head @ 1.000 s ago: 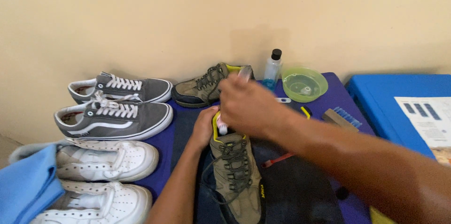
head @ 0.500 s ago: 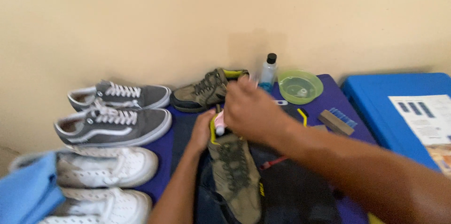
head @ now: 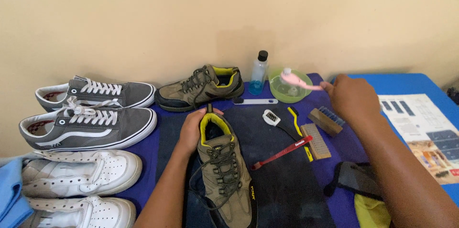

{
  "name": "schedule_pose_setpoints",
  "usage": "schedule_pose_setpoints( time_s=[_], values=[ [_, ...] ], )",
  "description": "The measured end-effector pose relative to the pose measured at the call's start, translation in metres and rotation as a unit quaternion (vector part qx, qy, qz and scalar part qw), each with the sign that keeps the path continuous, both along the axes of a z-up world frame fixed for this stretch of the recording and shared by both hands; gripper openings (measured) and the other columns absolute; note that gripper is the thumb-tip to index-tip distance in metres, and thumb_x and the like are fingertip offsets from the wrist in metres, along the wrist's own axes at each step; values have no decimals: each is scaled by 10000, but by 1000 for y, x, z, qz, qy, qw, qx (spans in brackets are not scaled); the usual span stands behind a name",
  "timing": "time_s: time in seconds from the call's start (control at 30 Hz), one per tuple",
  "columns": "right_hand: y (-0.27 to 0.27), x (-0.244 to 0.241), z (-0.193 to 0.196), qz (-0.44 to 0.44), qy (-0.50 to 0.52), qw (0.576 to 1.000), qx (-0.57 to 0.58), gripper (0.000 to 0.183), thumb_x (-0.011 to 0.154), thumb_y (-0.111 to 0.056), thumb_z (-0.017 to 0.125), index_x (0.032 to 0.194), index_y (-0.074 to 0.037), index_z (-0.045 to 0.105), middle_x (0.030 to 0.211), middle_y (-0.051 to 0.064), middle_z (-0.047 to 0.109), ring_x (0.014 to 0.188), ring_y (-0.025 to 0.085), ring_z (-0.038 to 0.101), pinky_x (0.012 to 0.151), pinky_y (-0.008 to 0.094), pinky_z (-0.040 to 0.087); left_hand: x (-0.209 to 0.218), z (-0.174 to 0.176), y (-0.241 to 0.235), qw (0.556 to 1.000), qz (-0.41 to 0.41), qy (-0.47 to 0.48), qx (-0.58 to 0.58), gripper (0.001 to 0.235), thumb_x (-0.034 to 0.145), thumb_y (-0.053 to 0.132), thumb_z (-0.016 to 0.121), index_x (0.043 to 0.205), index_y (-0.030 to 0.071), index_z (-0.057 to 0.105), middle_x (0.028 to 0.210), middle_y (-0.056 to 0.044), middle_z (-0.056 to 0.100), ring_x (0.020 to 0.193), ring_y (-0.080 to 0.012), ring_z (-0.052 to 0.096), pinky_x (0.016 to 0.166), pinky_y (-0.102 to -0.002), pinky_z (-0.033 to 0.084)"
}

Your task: The person cleans the interior of a hiking boot using a pink toothbrush. They repeatedly dip the brush into a bowl of water and scrub the inside lining and collar of the shoe. Other shoes and cleaning tools are visible on the table.

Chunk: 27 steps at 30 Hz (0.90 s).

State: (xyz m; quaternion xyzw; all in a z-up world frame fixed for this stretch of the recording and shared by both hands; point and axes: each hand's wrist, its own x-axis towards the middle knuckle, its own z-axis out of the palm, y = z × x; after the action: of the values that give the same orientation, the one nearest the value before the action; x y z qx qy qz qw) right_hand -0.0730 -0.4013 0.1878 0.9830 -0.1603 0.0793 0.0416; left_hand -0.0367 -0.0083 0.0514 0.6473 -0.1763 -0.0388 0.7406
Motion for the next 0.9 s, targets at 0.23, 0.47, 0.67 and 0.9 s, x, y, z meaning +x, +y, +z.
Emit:
schedule_pose_setpoints(
  time_s=[0.23,0.47,0.67,0.9],
  values=[
    [3,23,-31,60,-17,998,-14,552,1097,-446,495,1002,59,694,843,291,725,851,432,774,641,510,642,10,-15,0,996,-17,-3,-84,476,988,243,397,1059,-43,771,960,-218,766,943,-302,717,984,-405,503],
    [-5,14,-37,54,-23,998,-2,609,1141,-461,430,1018,77,688,820,309,709,853,448,770,645,518,642,11,-20,-1,996,-18,-22,-81,476,988,252,390,1061,-44,755,959,-212,760,940,-301,700,982,-403,489],
    [2,-3,-43,58,-41,997,16,626,1161,-480,381,1005,59,659,803,309,699,841,455,766,659,534,638,11,-17,0,997,-16,-30,-68,489,987,278,393,1064,-38,757,961,-198,757,947,-290,688,988,-383,478],
    [-6,-11,-53,23,-29,997,61,644,1175,-475,348,1019,58,673,821,342,708,888,494,753,709,573,630,10,-18,-1,996,-19,-24,-81,487,991,279,397,1064,-46,752,966,-208,756,940,-297,684,986,-383,477]
  ],
)
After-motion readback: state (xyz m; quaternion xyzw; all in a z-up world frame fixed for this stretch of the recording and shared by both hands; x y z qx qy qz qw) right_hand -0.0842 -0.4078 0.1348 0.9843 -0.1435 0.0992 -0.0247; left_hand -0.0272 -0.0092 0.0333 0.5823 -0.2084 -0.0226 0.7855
